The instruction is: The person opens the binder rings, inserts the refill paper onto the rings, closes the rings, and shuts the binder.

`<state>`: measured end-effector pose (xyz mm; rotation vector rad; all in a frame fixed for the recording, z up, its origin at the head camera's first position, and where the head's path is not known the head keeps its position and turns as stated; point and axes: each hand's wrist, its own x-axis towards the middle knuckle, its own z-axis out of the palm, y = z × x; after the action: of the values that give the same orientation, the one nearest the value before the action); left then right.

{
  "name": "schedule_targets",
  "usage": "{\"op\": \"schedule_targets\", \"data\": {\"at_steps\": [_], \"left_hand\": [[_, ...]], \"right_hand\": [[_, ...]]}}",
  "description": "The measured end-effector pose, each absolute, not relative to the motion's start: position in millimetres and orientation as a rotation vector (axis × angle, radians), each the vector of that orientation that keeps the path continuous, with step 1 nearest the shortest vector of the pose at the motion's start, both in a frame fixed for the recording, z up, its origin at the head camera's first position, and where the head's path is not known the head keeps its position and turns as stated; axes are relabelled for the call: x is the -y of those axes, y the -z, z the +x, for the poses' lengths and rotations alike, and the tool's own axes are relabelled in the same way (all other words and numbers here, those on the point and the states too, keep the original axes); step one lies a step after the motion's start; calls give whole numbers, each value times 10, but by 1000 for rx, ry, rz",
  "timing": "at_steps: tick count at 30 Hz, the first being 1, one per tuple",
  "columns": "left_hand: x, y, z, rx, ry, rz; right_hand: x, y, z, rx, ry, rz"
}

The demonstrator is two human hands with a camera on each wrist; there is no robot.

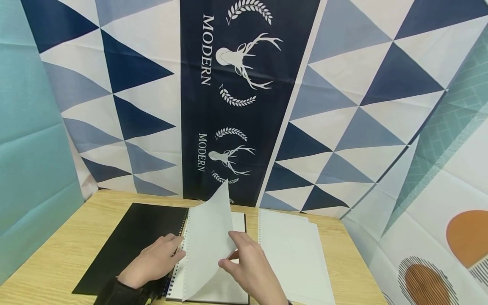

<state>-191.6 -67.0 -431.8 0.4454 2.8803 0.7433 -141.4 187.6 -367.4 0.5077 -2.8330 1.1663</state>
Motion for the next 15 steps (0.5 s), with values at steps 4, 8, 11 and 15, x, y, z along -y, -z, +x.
{"op": "schedule_targets", "data": {"at_steps": [4,8,11,15], "left_hand": [[662,4381,-1961,-2831,-806,420],[664,4395,-1971,-2765,-902,418],[662,4418,-1977,-2740,-963,429],[664,4461,-1992,-2713,-992,452]], "right_hand": [[-1867,3661,-1399,2817,-1145,506],[-1853,3642,-1378,2789,-1118,552],[-1843,3642,-1376,2762,-1126,600],[-1837,3659,-1398,2759,-1158,611]]}}
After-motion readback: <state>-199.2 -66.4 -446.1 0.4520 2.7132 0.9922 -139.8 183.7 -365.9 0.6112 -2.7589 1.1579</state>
